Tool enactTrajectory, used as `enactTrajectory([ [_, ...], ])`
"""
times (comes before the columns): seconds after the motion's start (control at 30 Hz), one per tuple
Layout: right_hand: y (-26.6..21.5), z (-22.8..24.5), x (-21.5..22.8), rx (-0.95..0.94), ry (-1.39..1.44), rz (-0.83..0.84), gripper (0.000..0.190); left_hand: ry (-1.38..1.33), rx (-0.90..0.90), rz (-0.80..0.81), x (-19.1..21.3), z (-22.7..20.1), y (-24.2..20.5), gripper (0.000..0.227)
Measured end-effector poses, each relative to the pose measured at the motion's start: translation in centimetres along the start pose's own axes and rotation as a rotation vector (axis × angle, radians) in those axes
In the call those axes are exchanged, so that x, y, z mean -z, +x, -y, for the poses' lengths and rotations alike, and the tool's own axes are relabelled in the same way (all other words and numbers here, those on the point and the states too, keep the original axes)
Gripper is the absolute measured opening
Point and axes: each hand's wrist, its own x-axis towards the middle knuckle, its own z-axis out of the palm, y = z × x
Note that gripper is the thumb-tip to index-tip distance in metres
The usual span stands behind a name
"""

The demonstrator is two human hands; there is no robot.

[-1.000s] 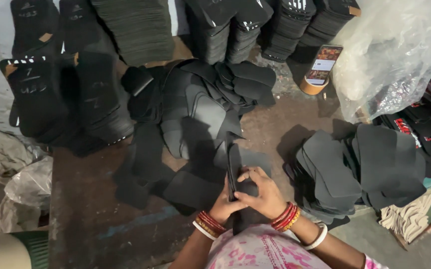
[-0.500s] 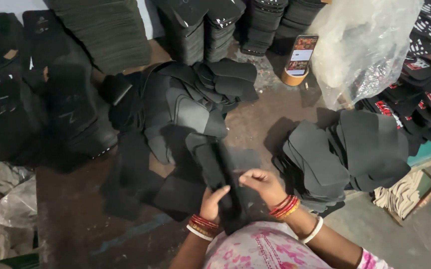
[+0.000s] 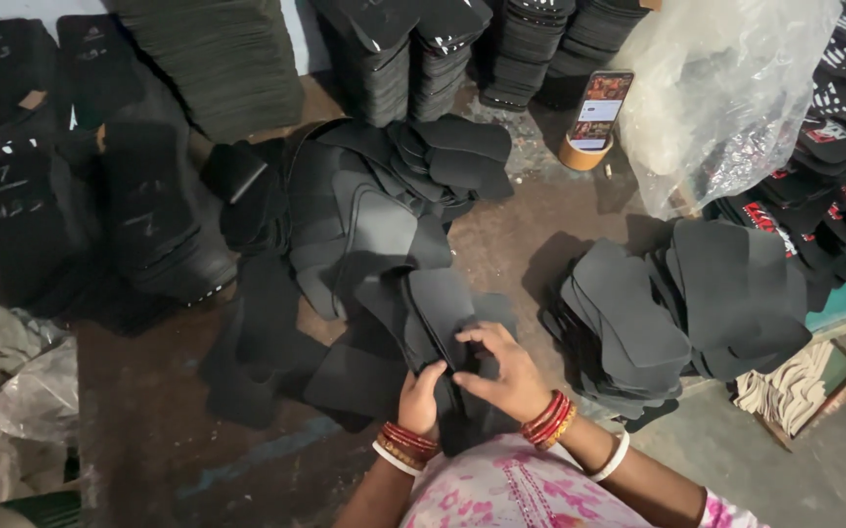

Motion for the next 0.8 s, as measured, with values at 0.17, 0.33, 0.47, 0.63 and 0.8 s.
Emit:
enactTrajectory([
  [0.17,-0.3,-0.8,-0.2,-0.107,0.251,0.099,0.050,-0.107,0.056,-0.004,-2.8,-3.8,-1.9,0.033],
  [0.33,0.5,3.3,-0.1,-0.111,0.000,0.008,0.061,-0.133,0.063,0.025,-0.6,-1.0,-0.7,0.031],
  [0.47,0.0,3.4,-0.2,0.128,-0.266,-0.110,0.061,-0.149,0.046,0.068,-2.2,-3.4,-1.8,0.032],
  [0.63,0.0,1.5,1.0,-0.407,-0.110,-0.068,0.066,-0.186,0.076,0.032,-0.3,-2.3,-1.3,0.029],
  [0.8,-0.3,1.5,1.0,-0.073,-0.050,0.018,0.049,-0.145,0.006,0.010,1.7,0.1,0.0,0.023],
])
